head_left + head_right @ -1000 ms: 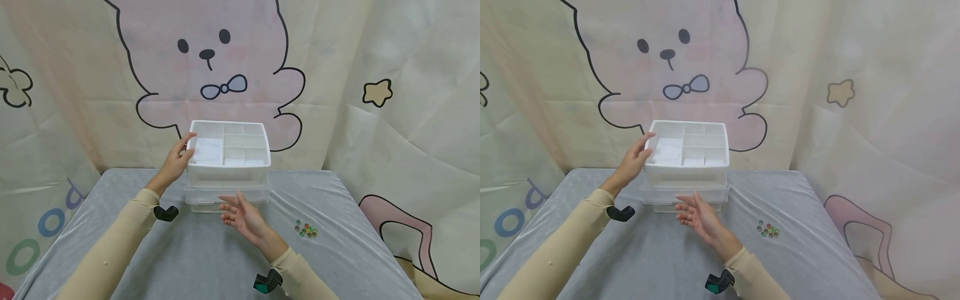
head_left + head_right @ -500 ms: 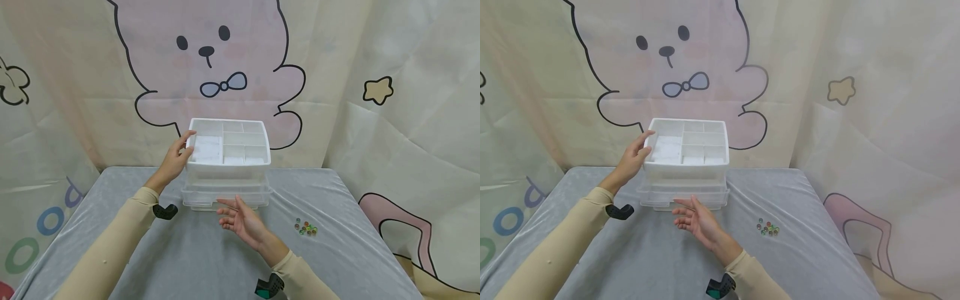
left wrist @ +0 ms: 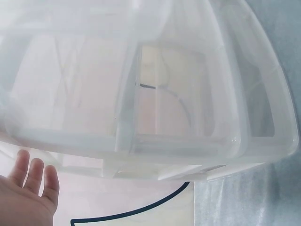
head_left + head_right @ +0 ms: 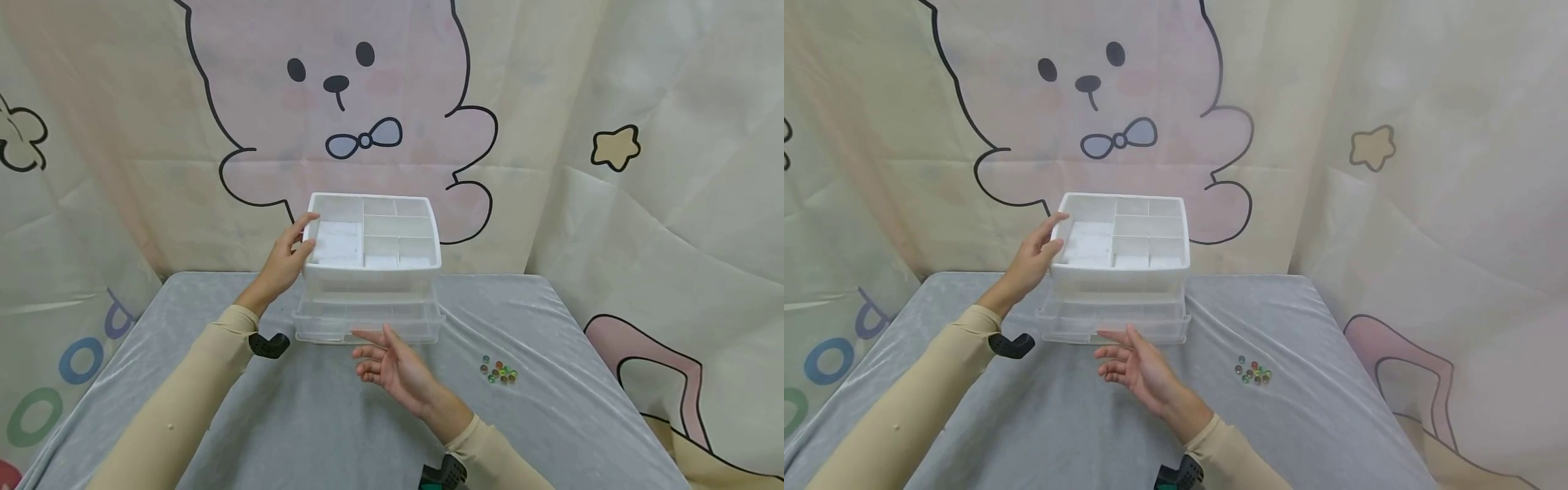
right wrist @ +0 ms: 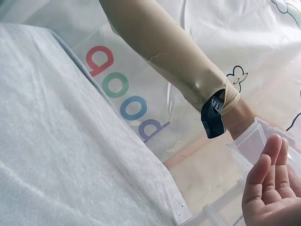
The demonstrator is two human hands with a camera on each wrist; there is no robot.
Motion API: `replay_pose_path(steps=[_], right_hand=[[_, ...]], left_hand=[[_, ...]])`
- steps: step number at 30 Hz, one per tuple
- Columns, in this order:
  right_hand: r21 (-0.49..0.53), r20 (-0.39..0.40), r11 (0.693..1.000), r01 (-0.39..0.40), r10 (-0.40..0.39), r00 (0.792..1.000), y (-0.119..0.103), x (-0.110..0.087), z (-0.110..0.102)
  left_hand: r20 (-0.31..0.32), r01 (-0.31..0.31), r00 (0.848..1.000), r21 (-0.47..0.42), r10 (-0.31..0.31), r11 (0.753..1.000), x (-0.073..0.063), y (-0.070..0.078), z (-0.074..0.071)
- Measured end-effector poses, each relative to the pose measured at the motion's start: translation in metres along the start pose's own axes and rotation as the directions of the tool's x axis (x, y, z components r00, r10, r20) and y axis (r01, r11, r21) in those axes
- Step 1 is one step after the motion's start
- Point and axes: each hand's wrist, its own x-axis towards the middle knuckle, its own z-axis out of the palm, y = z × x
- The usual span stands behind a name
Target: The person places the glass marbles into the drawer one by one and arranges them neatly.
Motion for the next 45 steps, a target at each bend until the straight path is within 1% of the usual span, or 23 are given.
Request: replay_pose_path(steps=[7, 16, 23, 28, 39, 45], right_hand=[[-0.002, 0.014, 1.000, -0.009, 0.009, 1.000, -0.001, -0.003, 0.003], [-0.002, 0.031, 1.000, -0.021, 0.021, 0.999, 0.001, -0.012, 0.005], [0.000, 0.052, 1.000, -0.018, 0.018, 0.999, 0.003, -0.018, 0.005], [-0.004, 0.072, 1.000, -0.018, 0.018, 0.997, 0.005, -0.021, 0.006], [-0.021, 0.070, 1.000, -0.021, 0.023, 0.997, 0.008, -0.026, 0.009], [-0.021, 0.067, 0.999, -0.036, 0.037, 0.997, 0.008, -0.027, 0.009]], left_hand=[[-0.003, -0.015, 1.000, -0.003, 0.014, 1.000, 0.001, -0.002, -0.002], [0.004, -0.010, 1.000, 0.006, 0.010, 1.000, 0.000, -0.003, 0.000], [-0.008, -0.013, 1.000, 0.014, 0.013, 1.000, -0.001, -0.005, -0.001], [-0.006, -0.017, 1.000, -0.004, 0.017, 1.000, 0.000, -0.005, -0.001], [-0.003, -0.017, 1.000, 0.002, 0.017, 1.000, 0.001, -0.004, -0.001], [-0.001, -0.018, 1.000, 0.007, 0.018, 1.000, 0.000, -0.005, -0.001]])
